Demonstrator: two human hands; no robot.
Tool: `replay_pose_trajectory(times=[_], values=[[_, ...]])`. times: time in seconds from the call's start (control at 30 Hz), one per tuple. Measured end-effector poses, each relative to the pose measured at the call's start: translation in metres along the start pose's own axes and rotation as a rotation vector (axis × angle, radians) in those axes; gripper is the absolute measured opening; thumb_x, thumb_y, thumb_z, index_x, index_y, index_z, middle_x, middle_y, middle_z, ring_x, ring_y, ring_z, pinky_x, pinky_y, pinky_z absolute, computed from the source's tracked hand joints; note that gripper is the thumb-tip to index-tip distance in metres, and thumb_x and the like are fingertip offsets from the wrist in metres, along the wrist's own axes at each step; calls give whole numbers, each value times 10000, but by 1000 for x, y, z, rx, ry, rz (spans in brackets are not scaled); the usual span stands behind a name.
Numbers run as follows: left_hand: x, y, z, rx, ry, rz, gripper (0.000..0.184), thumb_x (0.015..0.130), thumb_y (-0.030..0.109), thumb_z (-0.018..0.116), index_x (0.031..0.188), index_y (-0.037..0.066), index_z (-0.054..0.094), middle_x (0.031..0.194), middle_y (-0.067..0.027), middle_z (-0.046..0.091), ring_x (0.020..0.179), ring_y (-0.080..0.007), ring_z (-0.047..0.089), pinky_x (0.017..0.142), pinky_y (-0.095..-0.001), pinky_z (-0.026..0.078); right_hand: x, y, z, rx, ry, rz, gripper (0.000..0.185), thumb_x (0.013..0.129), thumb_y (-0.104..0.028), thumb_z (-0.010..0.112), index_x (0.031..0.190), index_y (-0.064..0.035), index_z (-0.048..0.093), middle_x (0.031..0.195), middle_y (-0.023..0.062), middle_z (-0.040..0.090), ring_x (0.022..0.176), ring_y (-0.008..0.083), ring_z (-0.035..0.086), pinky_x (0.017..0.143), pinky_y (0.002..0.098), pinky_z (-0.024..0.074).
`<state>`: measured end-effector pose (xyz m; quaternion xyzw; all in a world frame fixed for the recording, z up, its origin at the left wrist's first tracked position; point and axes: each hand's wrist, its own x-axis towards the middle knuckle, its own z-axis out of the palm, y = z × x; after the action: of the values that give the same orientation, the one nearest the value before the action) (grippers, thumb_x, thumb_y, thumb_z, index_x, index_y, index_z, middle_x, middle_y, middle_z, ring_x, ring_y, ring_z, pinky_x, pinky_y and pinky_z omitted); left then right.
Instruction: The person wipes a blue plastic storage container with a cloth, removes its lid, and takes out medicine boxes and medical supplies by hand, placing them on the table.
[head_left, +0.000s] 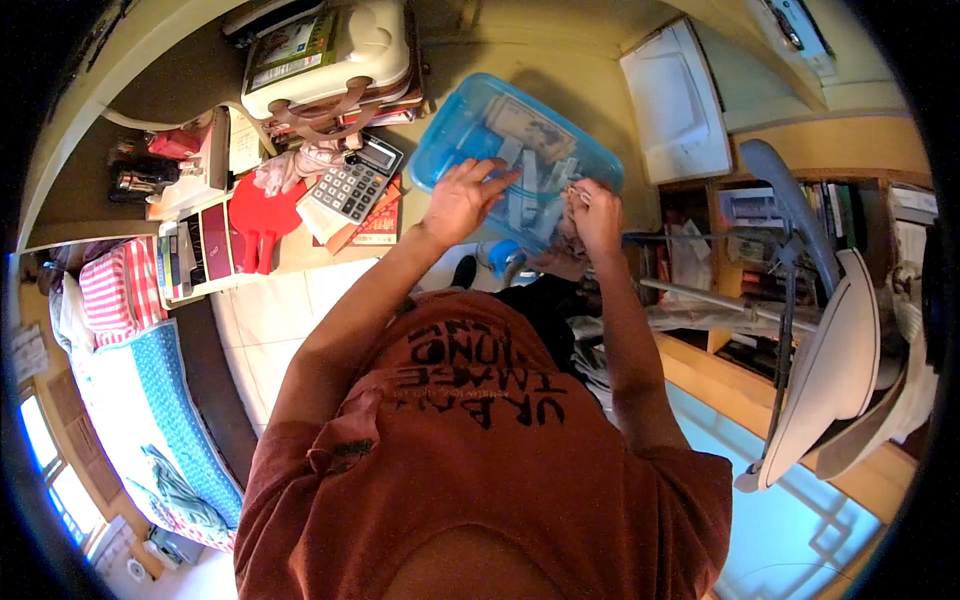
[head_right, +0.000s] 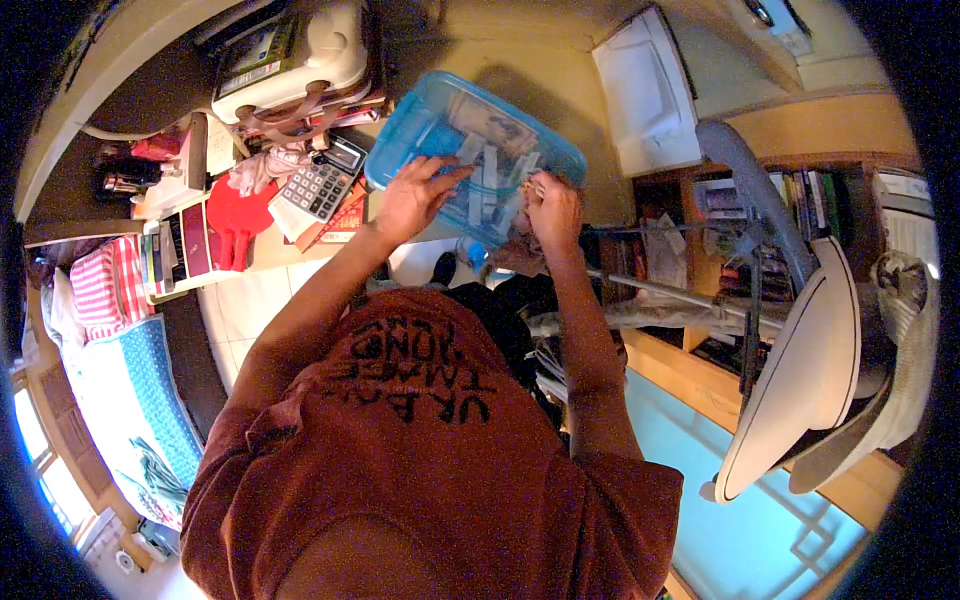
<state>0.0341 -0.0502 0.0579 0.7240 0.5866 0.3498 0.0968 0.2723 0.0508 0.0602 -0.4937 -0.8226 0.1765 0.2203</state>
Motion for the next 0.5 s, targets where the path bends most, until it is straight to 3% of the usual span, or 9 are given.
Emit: replay_pose_trajectory(times=[0.07, 0.17, 0.27, 0.33, 0.5], values=[[7, -11, 11, 76, 20, 60, 378, 774, 190, 703, 1149, 168, 662, 1152, -44, 600, 1011, -270, 556, 882, -378, 475, 2, 1, -3, 52, -3, -11, 123, 806, -130, 710, 894, -56, 667, 859, 159, 686, 756, 338, 678, 652, 435, 519], [15, -18, 16, 97, -156, 28, 293, 775, 198, 708, 1064, 158, 682, 1119, -46, 609, 1024, -272, 558, 896, -391, 470, -3, 4, -5, -32, 6, 38, 135, 809, -146, 697, 912, -62, 673, 856, 169, 680, 793, 352, 662, 699, 437, 517], [30, -20, 16, 68, -236, 10, 260, 777, 212, 707, 1027, 144, 679, 1108, -55, 613, 1067, -277, 557, 921, -402, 459, -8, 7, -2, -93, 167, -8, 146, 807, -167, 688, 914, -68, 678, 870, 179, 668, 850, 371, 632, 751, 438, 506], [40, -24, 16, 140, -301, 119, 269, 776, 237, 710, 1027, 143, 682, 1086, -67, 621, 1102, -287, 554, 940, -409, 446, -11, -4, -8, -47, 229, -124, 150, 809, -26, 632, 953, -33, 676, 907, 171, 613, 784, 349, 637, 687, 406, 521], [66, -29, 24, 131, -186, 140, 232, 777, 234, 706, 984, 131, 692, 1063, -67, 614, 1091, -285, 557, 952, -416, 431, -13, 3, -7, 10, 58, -148, 193, 768, 10, 626, 954, -13, 672, 898, 153, 615, 816, 341, 624, 721, 408, 508]])
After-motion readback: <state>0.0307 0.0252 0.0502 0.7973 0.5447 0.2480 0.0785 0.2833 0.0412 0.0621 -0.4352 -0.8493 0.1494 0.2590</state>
